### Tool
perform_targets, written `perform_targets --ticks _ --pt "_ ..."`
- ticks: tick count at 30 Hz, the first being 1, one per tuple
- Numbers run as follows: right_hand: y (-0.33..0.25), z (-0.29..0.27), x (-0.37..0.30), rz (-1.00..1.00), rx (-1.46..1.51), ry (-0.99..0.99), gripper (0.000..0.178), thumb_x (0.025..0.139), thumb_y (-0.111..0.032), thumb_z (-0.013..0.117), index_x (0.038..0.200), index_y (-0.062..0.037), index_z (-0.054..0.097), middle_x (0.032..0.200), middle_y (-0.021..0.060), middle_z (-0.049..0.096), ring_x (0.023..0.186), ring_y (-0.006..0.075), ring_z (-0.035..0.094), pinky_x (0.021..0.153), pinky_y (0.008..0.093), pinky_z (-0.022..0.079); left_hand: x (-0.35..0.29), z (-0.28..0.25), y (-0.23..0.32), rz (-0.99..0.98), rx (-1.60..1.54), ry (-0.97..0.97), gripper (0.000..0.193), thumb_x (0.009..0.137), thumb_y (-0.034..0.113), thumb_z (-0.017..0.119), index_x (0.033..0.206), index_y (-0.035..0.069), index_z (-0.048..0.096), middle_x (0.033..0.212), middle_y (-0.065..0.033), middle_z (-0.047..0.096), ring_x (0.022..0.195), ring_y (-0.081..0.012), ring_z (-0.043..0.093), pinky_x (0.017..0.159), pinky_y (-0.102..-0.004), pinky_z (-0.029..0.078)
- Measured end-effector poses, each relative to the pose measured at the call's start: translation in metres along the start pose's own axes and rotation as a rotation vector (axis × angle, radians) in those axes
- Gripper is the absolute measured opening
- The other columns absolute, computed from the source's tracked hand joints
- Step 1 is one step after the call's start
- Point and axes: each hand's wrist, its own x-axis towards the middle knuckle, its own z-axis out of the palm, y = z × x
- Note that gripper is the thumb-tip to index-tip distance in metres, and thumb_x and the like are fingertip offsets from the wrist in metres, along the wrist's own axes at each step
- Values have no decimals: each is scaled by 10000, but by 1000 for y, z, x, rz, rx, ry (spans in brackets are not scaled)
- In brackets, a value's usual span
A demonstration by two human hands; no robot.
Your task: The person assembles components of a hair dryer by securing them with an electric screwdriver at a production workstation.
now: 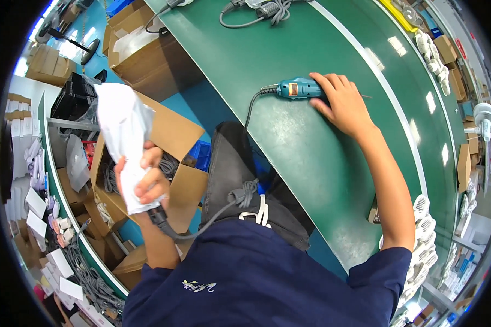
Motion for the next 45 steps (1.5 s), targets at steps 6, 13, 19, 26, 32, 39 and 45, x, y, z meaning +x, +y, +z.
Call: perform_targets --ticks 6,13,19,26,32,39,45 --pt "9 5 -31 -184 291 425 459 802 -90 662 1221 -40 482 1120 168 568 964 341 574 866 411 464 2 29 31 120 222 -58 442 954 256 452 1204 -78 304 958 -123 386 523 -190 477 367 -294 442" --pt "-50 -107 -129 102 679 1490 683 886 -579 504 1262 -18 404 1067 98 509 830 221 527 799 379 421 45 46 4 209 413 21 432 996 403 374 1128 -8 392 896 -101 434 595 -190 470 394 -329 402" --pt "-115 -108 -136 -227 1471 1223 643 828 -593 613 1180 -77 458 936 30 459 548 123 479 476 271 393 117 -7 -106 -369 267 -27 319 985 379 395 917 76 466 649 -66 441 416 -178 434 343 -315 376" --pt "-144 -87 -118 -64 1902 1172 678 883 -569 539 1316 -66 400 1010 48 503 565 207 510 451 356 429 164 -67 -165 -552 174 -64 300 977 362 423 954 80 523 639 -39 459 413 -147 449 350 -294 385" --pt "-143 -49 -105 -206 1541 1406 734 865 -657 468 1310 -74 437 904 103 539 508 247 527 434 373 445 162 -66 -176 -534 331 39 319 979 343 396 990 45 510 632 -46 440 401 -143 418 355 -297 381" --pt "-137 -39 -89 -283 1411 1280 706 894 -616 471 1306 -46 398 894 79 524 437 180 491 382 317 407 160 -59 -176 -512 397 59 254 964 359 440 902 122 506 600 -50 489 392 -145 451 336 -294 381" --pt "-147 -34 -83 -263 1525 1405 695 885 -588 514 1238 6 437 844 163 549 468 253 517 433 367 439 160 -59 -176 -527 377 86 257 962 360 446 897 118 502 597 -48 490 393 -144 454 334 -290 378"
